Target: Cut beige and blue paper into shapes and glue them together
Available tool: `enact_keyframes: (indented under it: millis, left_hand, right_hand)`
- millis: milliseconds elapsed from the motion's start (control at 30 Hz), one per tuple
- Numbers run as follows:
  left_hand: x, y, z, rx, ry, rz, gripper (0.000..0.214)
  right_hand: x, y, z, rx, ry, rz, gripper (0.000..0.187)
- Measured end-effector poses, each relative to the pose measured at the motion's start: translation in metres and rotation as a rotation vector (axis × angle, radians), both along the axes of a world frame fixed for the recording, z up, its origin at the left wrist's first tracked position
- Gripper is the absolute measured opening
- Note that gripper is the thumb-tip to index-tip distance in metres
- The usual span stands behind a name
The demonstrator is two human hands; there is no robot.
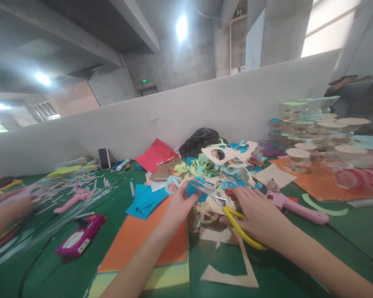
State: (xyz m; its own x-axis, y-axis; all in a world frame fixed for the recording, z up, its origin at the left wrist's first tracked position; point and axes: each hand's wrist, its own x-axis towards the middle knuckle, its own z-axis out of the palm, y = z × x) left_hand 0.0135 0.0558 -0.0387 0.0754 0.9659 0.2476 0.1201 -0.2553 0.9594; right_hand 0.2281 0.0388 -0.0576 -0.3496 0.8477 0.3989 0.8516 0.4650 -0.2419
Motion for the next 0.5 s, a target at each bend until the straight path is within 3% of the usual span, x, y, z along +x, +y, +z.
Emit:
enact_keyframes:
  millis: [133, 267, 500]
  left_hand:
    - [-0.003, 0.002, 0.001, 0.007, -0.016, -0.009, 0.037]
    - [-0.004, -0.002, 0.005, 0.031, 0.007, -0.047, 0.046]
    - [-0.009, -0.002, 0.002, 0.206, 0.079, 0.039, 0.049]
  right_hand:
    - [0.006, 0.005, 0.003, 0.298, -0.172, -0.007, 0.041]
    - [0.011, 0.004, 0.009, 0.441, -0.258, -0.042, 0.040]
    - [0.015, 0.002, 0.014, 0.687, -0.223, -0.038, 0.039]
